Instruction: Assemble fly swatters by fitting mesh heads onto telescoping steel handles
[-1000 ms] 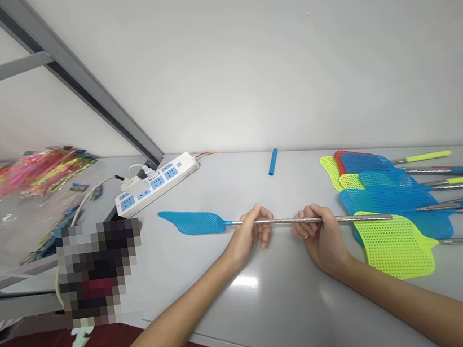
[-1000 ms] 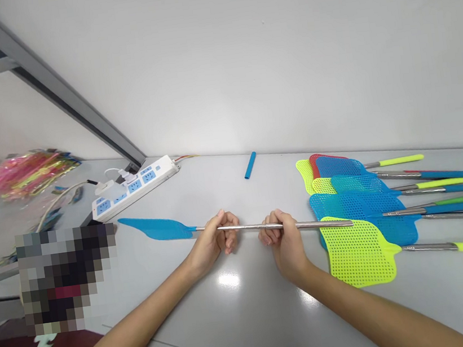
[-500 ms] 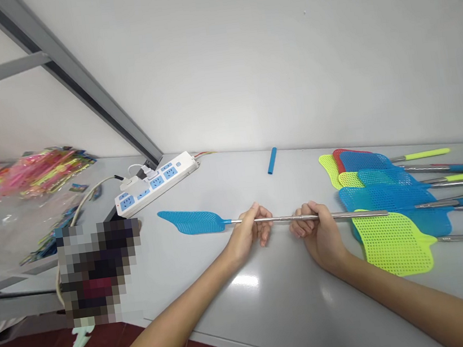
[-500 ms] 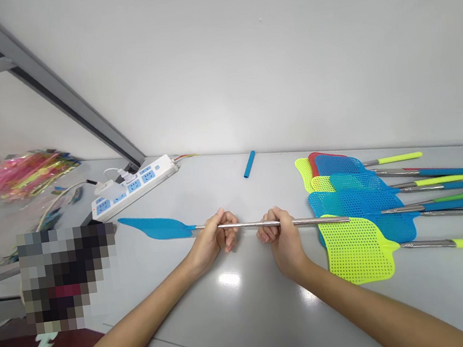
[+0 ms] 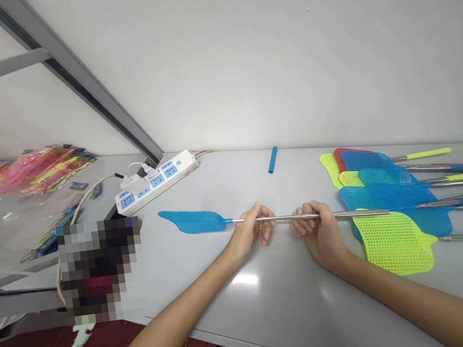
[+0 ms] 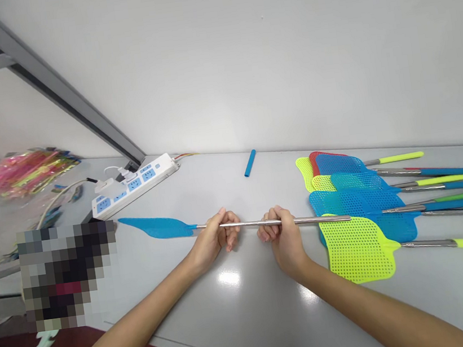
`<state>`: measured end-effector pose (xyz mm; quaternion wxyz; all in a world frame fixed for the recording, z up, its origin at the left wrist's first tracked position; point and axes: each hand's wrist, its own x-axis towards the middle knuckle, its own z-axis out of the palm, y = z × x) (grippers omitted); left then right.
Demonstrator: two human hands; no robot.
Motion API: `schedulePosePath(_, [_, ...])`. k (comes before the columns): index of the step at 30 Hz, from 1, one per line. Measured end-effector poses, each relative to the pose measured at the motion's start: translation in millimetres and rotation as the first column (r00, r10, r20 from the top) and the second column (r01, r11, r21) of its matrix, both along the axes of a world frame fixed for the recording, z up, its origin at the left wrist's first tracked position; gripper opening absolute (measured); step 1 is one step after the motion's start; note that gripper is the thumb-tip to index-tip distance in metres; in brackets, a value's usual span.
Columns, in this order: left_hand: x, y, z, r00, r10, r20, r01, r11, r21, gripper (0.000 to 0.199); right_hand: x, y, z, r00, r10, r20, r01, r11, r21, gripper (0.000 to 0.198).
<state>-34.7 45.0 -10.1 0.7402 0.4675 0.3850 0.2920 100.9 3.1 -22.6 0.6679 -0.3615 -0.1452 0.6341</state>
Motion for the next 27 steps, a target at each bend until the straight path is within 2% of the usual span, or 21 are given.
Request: schedulePosePath(27, [-1.3,3.0,-2.7,1.000,-0.010,-0.003,0.010,1.000,-0.005,0.042,-0.4,0.8,1.3,1.000,0.013,0.026,-0.013,1.000,-0.012,0.036])
